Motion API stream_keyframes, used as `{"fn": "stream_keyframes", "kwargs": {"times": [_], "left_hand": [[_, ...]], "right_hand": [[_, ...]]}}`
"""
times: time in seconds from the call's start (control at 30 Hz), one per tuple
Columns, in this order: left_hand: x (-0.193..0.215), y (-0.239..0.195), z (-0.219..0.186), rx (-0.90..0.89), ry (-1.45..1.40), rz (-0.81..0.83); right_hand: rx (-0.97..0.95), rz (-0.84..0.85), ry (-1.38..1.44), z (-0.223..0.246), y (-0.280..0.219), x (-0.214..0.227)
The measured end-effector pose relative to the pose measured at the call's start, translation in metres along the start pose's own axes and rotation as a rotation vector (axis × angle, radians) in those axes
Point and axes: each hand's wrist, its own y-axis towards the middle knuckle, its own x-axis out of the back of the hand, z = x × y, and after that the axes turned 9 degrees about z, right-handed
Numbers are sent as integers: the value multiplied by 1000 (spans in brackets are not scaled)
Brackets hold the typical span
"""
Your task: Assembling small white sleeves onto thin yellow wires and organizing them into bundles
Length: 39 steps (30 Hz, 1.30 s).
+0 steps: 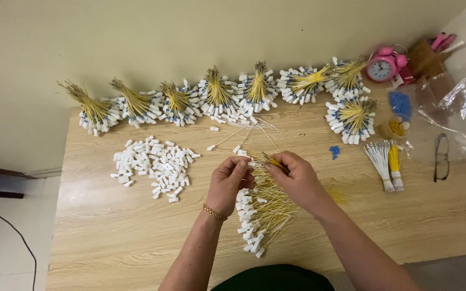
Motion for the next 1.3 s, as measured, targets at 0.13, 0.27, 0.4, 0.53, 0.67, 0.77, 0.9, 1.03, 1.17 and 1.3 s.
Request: {"fn": "stream_keyframes", "kwargs": {"times": [0.13,0.27,0.4,0.53,0.67,0.77,0.9,1.03,1.17,1.3], "left_hand": [[4,4,7,24,-50,14],[9,8,12,71,-121,17],[9,8,10,121,-191,8],[11,8,10,141,-218,10],[9,8,7,162,-241,20],[8,8,7,162,-255,17],[7,8,7,163,-235,26],[8,7,13,172,-229,42],[6,7,10,185,-249,18],[12,10,15,196,-255,21]], "right_hand": [[3,13,-72,-10,6,-1],[21,24,-122,-13,7,-2],[50,15,-192,-5,6,-1],[56,12,-213,-8,8,-1],[78,18,-253,-10,9,0],[98,18,-282,-15,10,0],[113,9,-314,-20,10,-2],[146,49,-311,-11,12,-2],[123,61,-243,-7,10,-4],[57,74,-207,-17,11,-3]]}}
